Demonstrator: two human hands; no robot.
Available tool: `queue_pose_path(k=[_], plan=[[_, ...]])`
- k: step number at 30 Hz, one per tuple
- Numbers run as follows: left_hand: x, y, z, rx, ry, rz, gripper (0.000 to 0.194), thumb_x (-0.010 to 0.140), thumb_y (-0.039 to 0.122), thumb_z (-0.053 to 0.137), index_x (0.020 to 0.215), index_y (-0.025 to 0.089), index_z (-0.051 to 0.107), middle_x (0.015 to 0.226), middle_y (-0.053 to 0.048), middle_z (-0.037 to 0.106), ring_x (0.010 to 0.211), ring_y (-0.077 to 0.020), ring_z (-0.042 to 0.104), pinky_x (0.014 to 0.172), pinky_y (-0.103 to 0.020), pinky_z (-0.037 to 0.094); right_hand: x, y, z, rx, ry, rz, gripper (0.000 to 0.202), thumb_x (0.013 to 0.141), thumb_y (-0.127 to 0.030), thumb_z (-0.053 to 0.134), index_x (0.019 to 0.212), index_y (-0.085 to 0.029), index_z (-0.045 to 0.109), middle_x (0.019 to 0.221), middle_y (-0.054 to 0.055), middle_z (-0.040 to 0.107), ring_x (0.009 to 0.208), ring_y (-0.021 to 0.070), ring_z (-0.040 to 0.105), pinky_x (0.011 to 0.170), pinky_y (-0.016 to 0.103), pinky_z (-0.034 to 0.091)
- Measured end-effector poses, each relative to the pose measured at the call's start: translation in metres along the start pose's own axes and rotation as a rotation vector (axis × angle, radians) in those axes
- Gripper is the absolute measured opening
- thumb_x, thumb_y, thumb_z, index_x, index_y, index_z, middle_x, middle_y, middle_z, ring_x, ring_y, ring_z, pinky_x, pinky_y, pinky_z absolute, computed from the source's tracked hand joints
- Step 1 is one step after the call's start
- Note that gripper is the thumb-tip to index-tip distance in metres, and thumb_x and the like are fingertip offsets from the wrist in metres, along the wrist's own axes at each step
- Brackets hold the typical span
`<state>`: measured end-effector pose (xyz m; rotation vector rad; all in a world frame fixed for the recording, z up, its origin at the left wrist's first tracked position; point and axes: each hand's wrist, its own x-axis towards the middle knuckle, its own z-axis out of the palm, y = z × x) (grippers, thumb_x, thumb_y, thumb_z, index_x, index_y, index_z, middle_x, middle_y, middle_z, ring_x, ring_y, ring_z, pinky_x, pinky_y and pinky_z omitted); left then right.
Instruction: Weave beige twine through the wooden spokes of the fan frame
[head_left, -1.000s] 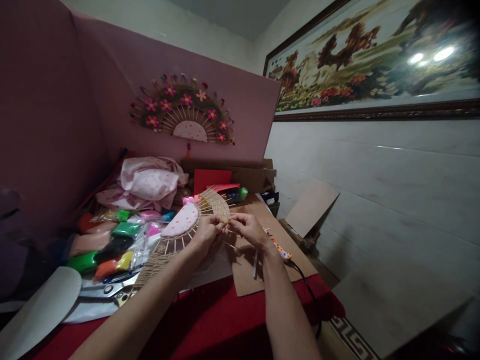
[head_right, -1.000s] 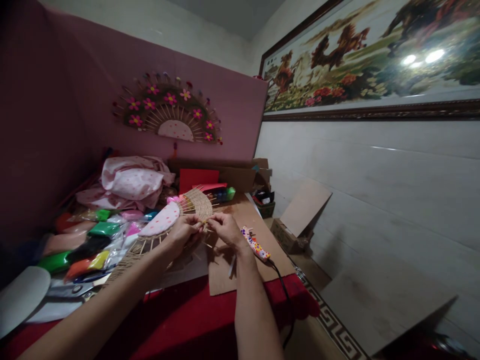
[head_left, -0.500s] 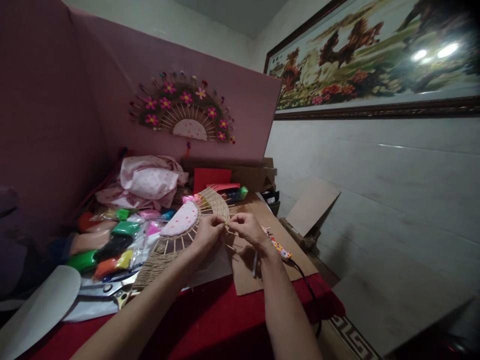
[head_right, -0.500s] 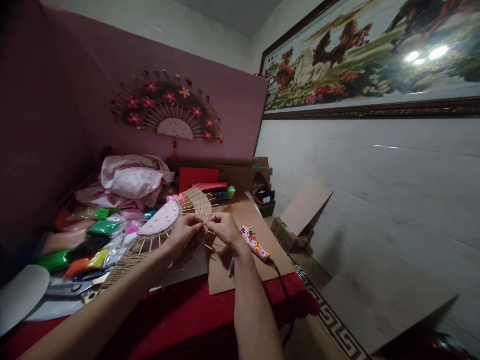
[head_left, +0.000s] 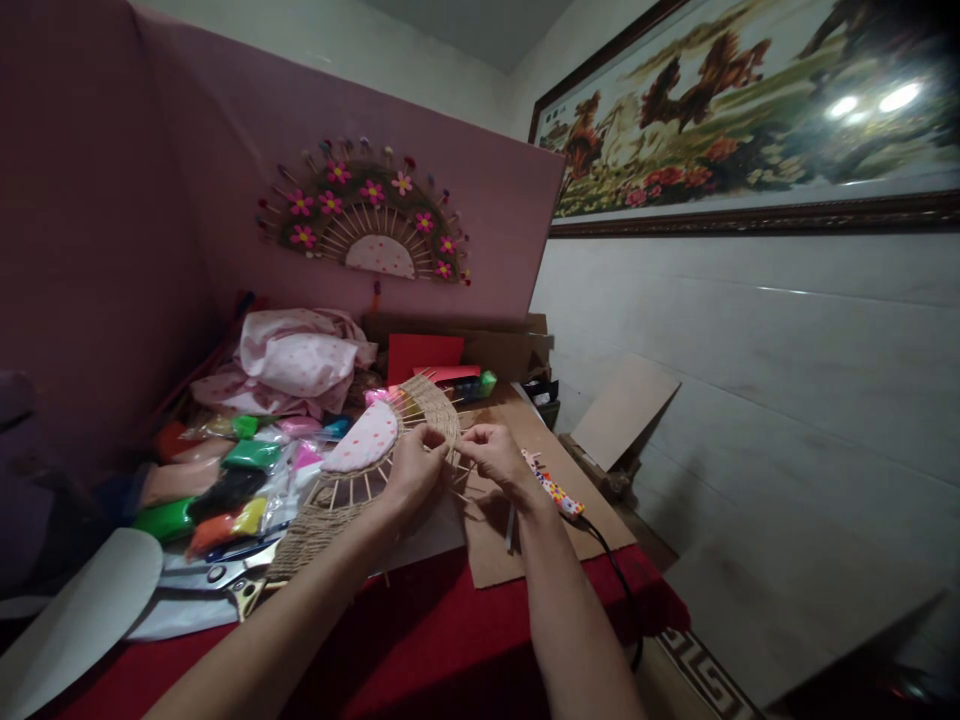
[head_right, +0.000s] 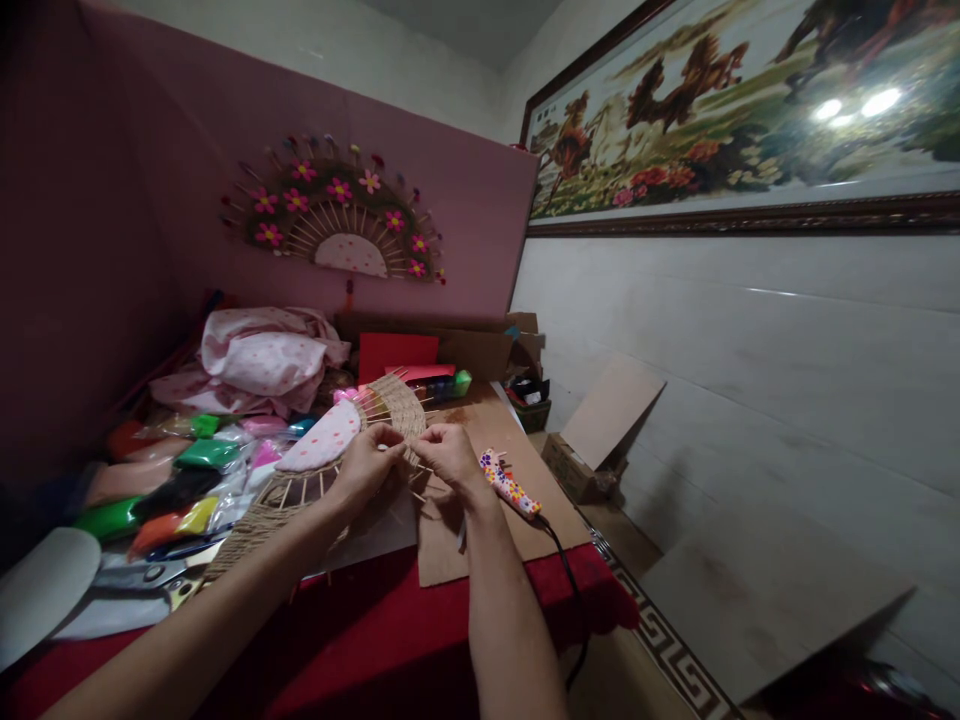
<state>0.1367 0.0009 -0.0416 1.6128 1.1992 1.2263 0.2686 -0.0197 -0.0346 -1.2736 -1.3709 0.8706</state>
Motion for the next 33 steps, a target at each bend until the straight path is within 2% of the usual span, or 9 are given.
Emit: queue_pose_path(k=[2, 4, 6, 10, 13, 18, 23, 27, 33], plan=[[0.001, 0.000, -0.001, 0.171, 0.069, 0.115, 0.007, 0.065, 0.020, 0.059, 0.061, 0.016, 0.055, 0.058, 0.000, 0.057, 0.057, -0.0128, 0.053, 0.055, -0.023, 0.037, 0.001, 0.003, 0.001, -0.021, 0.033, -0.029, 0.018, 0.062, -0.030, 0.062, 0.057, -0.014, 0.055, 0.048, -0.005, 0.047, 0.042, 0.0050, 0.037, 0.041, 0.019, 0.028], [0.002, 0.000, -0.001, 0.258, 0.015, 0.140, 0.012, 0.068, 0.022, 0.056, 0.058, 0.016, 0.056, 0.057, 0.000, 0.057, 0.058, -0.0133, 0.052, 0.056, -0.024, 0.036, 0.002, 0.005, 0.002, -0.048, 0.035, -0.049, 0.016, 0.063, -0.029, 0.060, 0.059, -0.014, 0.056, 0.050, -0.004, 0.048, 0.044, 0.0058, 0.039, 0.043, 0.019, 0.029], [0.002, -0.001, 0.000, 0.263, -0.056, 0.091, 0.015, 0.070, 0.021, 0.054, 0.057, 0.016, 0.056, 0.054, 0.000, 0.056, 0.055, -0.0125, 0.051, 0.054, -0.023, 0.034, 0.003, 0.007, 0.002, -0.082, 0.023, -0.067, 0.013, 0.063, -0.026, 0.058, 0.060, -0.014, 0.058, 0.053, -0.003, 0.050, 0.047, 0.0069, 0.042, 0.044, 0.019, 0.030], [0.001, -0.001, 0.000, 0.232, -0.097, 0.000, 0.017, 0.071, 0.019, 0.053, 0.054, 0.016, 0.055, 0.043, 0.002, 0.050, 0.044, -0.0106, 0.046, 0.048, -0.022, 0.030, 0.003, 0.011, 0.004, -0.162, -0.002, -0.127, 0.009, 0.062, -0.019, 0.054, 0.061, -0.013, 0.061, 0.056, -0.002, 0.054, 0.053, 0.0088, 0.047, 0.049, 0.019, 0.034], [0.000, -0.002, -0.002, 0.178, -0.160, -0.075, 0.024, 0.072, 0.023, 0.054, 0.049, 0.016, 0.051, 0.036, 0.003, 0.045, 0.036, -0.0093, 0.041, 0.042, -0.022, 0.027, 0.003, 0.011, 0.005, -0.194, -0.012, -0.159, 0.011, 0.060, -0.018, 0.052, 0.061, -0.014, 0.063, 0.056, -0.002, 0.056, 0.055, 0.0094, 0.048, 0.052, 0.019, 0.036], [-0.002, -0.001, -0.001, 0.018, -0.281, -0.222, 0.031, 0.076, 0.028, 0.049, 0.047, 0.017, 0.047, 0.032, 0.003, 0.042, 0.027, -0.0090, 0.037, 0.034, -0.021, 0.023, 0.001, 0.007, 0.004, -0.171, -0.029, -0.129, 0.010, 0.060, -0.019, 0.053, 0.056, -0.013, 0.061, 0.054, -0.002, 0.055, 0.053, 0.0093, 0.047, 0.052, 0.020, 0.036], [-0.003, 0.006, -0.004, -0.125, -0.377, -0.373, 0.026, 0.072, 0.022, 0.048, 0.047, 0.015, 0.048, 0.036, -0.001, 0.049, 0.028, -0.0091, 0.040, 0.031, -0.020, 0.026, 0.000, 0.006, 0.006, -0.193, -0.058, -0.098, 0.010, 0.060, -0.014, 0.052, 0.057, -0.014, 0.061, 0.054, -0.002, 0.055, 0.052, 0.0089, 0.047, 0.050, 0.019, 0.035], [-0.004, 0.009, -0.006, -0.193, -0.392, -0.397, 0.025, 0.070, 0.019, 0.049, 0.045, 0.013, 0.049, 0.038, -0.001, 0.049, 0.029, -0.0081, 0.041, 0.031, -0.019, 0.028, 0.001, 0.008, 0.009, -0.229, -0.031, -0.101, 0.010, 0.059, -0.012, 0.051, 0.056, -0.014, 0.060, 0.052, -0.002, 0.054, 0.052, 0.0089, 0.047, 0.050, 0.018, 0.036], [-0.004, 0.001, 0.000, -0.185, -0.333, -0.342, 0.024, 0.068, 0.019, 0.048, 0.044, 0.015, 0.049, 0.028, 0.001, 0.043, 0.022, -0.0088, 0.037, 0.027, -0.018, 0.024, 0.002, 0.010, 0.009, -0.204, -0.041, -0.090, 0.008, 0.062, -0.016, 0.052, 0.055, -0.014, 0.056, 0.051, -0.003, 0.051, 0.050, 0.0074, 0.045, 0.046, 0.017, 0.032]])
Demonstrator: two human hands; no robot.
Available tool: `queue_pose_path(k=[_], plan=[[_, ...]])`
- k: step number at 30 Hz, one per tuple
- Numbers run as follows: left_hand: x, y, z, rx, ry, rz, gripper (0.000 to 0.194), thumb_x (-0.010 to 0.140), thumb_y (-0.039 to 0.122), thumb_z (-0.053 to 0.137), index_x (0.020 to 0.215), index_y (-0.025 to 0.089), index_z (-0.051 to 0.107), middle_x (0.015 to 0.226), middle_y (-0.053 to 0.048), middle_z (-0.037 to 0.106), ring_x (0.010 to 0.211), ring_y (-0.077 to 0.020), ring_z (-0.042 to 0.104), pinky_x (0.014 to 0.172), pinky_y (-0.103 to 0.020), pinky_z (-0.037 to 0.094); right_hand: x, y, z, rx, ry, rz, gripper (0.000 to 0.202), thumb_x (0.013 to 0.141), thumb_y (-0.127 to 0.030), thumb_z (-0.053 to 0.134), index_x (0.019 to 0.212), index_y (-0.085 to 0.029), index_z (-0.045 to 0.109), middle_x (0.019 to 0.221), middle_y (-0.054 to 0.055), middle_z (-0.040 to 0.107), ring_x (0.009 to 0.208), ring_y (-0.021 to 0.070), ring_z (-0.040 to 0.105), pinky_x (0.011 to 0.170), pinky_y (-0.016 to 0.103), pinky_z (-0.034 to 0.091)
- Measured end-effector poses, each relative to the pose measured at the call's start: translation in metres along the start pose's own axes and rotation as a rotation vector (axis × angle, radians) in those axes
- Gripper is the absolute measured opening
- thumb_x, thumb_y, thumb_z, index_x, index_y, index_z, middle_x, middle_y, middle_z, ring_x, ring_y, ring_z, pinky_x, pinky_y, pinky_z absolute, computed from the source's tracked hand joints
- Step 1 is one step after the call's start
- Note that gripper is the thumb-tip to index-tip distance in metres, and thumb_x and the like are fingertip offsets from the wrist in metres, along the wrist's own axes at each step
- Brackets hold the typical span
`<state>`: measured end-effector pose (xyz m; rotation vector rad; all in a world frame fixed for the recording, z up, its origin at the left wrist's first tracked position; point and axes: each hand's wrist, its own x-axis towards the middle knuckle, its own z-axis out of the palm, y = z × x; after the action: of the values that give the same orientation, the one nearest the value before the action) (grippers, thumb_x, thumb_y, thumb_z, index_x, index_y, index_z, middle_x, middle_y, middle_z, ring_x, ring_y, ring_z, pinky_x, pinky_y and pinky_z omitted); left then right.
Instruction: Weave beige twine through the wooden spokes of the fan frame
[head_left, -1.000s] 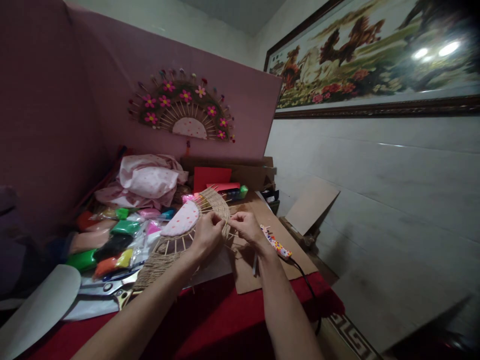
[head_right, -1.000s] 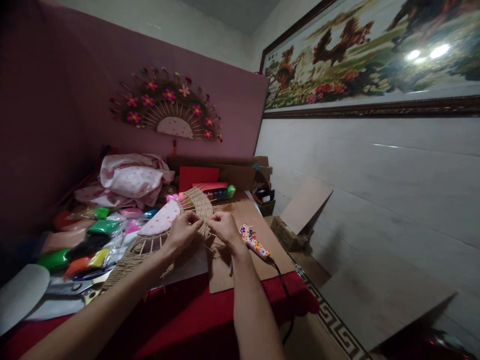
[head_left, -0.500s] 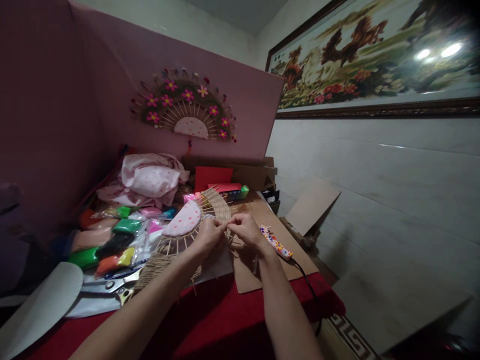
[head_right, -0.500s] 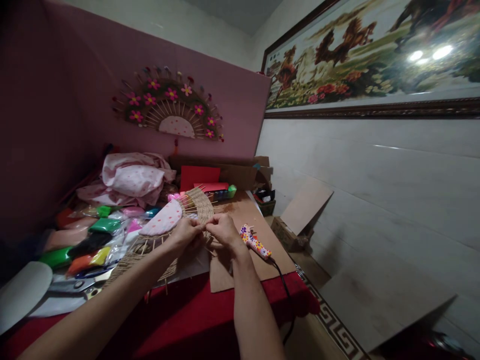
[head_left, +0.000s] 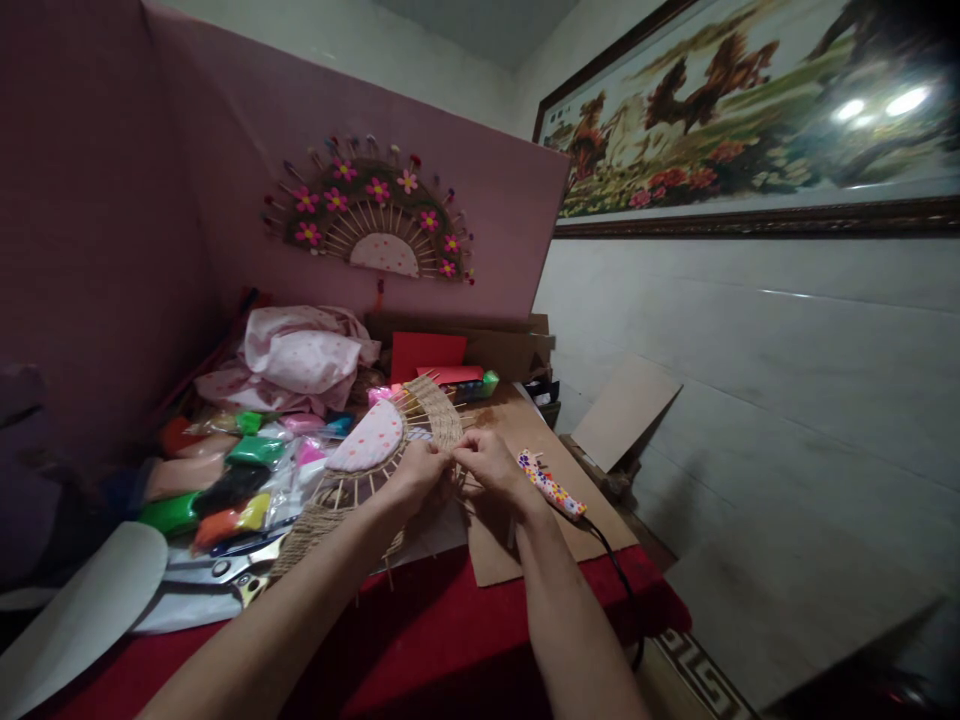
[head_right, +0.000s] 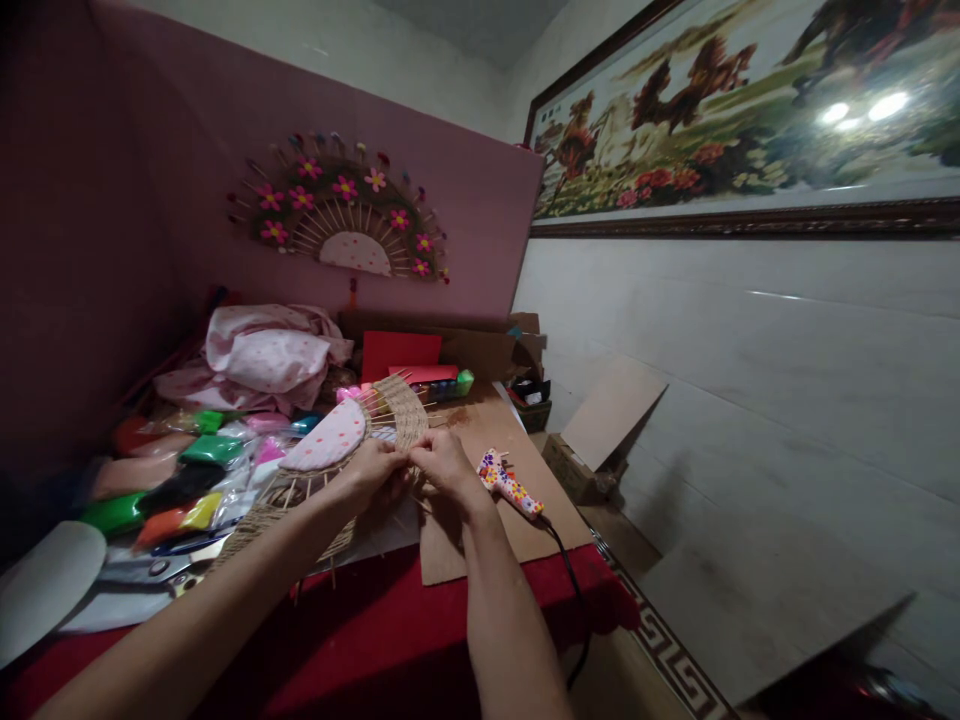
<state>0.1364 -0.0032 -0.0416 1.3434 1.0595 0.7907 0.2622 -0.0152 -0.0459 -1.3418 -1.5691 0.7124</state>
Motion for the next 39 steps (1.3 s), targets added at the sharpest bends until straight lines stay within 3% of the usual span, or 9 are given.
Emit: queue_pose_path(k=[5, 11, 15, 19, 24, 28, 34, 39], plan=[[0.002, -0.001, -0.001, -0.030, 0.027, 0.083, 0.015, 0.064, 0.018, 0.047, 0.049, 0.016, 0.048, 0.030, 0.004, 0.043, 0.022, -0.0076, 0.035, 0.026, -0.018, 0.021, -0.003, -0.004, 0.000, 0.216, -0.079, 0.154, 0.015, 0.067, -0.027, 0.053, 0.058, -0.016, 0.051, 0.043, -0.007, 0.040, 0.037, 0.0047, 0.033, 0.036, 0.017, 0.022], [0.001, 0.003, -0.001, -0.066, 0.066, 0.112, 0.012, 0.064, 0.022, 0.046, 0.054, 0.016, 0.050, 0.034, 0.005, 0.046, 0.021, -0.0062, 0.030, 0.026, -0.018, 0.017, -0.006, -0.011, 0.000, 0.489, -0.176, 0.253, 0.023, 0.061, -0.028, 0.056, 0.053, -0.019, 0.037, 0.041, -0.011, 0.027, 0.035, 0.0021, 0.017, 0.035, 0.017, 0.015], [0.000, 0.001, 0.001, -0.037, 0.147, 0.109, 0.016, 0.063, 0.020, 0.044, 0.047, 0.018, 0.045, 0.028, 0.005, 0.039, 0.021, -0.0068, 0.028, 0.027, -0.019, 0.015, -0.001, -0.004, 0.010, 0.158, 0.006, 0.213, 0.022, 0.068, -0.030, 0.046, 0.050, -0.020, 0.036, 0.039, -0.009, 0.026, 0.034, 0.0049, 0.025, 0.037, 0.019, 0.021], [0.001, -0.004, 0.002, 0.037, 0.243, 0.124, 0.022, 0.064, 0.020, 0.045, 0.043, 0.019, 0.043, 0.026, 0.006, 0.035, 0.023, -0.0070, 0.029, 0.029, -0.019, 0.016, 0.007, 0.004, 0.021, -0.027, 0.149, 0.185, 0.019, 0.064, -0.019, 0.049, 0.046, -0.018, 0.045, 0.042, -0.005, 0.040, 0.045, 0.0085, 0.040, 0.045, 0.020, 0.027], [0.005, -0.007, -0.001, 0.136, 0.365, 0.157, 0.021, 0.062, 0.023, 0.054, 0.043, 0.018, 0.046, 0.029, 0.006, 0.037, 0.028, -0.0063, 0.031, 0.033, -0.019, 0.017, 0.005, -0.004, 0.029, -0.252, 0.241, 0.170, 0.011, 0.066, -0.015, 0.050, 0.059, -0.017, 0.059, 0.062, 0.006, 0.062, 0.061, 0.0155, 0.053, 0.054, 0.024, 0.032], [0.002, -0.005, 0.001, 0.171, 0.398, 0.171, 0.021, 0.062, 0.023, 0.055, 0.043, 0.017, 0.048, 0.029, 0.006, 0.037, 0.030, -0.0062, 0.032, 0.034, -0.019, 0.017, 0.001, -0.012, 0.027, -0.445, 0.252, 0.168, 0.016, 0.071, -0.016, 0.049, 0.073, -0.015, 0.064, 0.078, 0.014, 0.067, 0.070, 0.0212, 0.058, 0.057, 0.027, 0.034], [-0.016, 0.005, 0.002, 0.124, 0.336, 0.156, 0.013, 0.062, 0.019, 0.048, 0.049, 0.017, 0.049, 0.032, 0.005, 0.041, 0.026, -0.0064, 0.032, 0.031, -0.019, 0.019, 0.010, 0.002, 0.006, -0.381, 0.361, 0.180, 0.021, 0.075, -0.021, 0.045, 0.075, -0.016, 0.065, 0.081, 0.012, 0.067, 0.076, 0.0205, 0.059, 0.063, 0.026, 0.037], [-0.028, 0.015, -0.008, -0.142, 0.214, 0.163, 0.017, 0.067, 0.024, 0.039, 0.052, 0.019, 0.043, 0.034, 0.005, 0.040, 0.024, -0.0067, 0.028, 0.027, -0.019, 0.016, 0.018, 0.016, 0.004, -0.104, 0.328, 0.086, 0.020, 0.071, -0.028, 0.048, 0.067, -0.016, 0.063, 0.066, 0.003, 0.063, 0.066, 0.0152, 0.054, 0.058, 0.023, 0.037]])
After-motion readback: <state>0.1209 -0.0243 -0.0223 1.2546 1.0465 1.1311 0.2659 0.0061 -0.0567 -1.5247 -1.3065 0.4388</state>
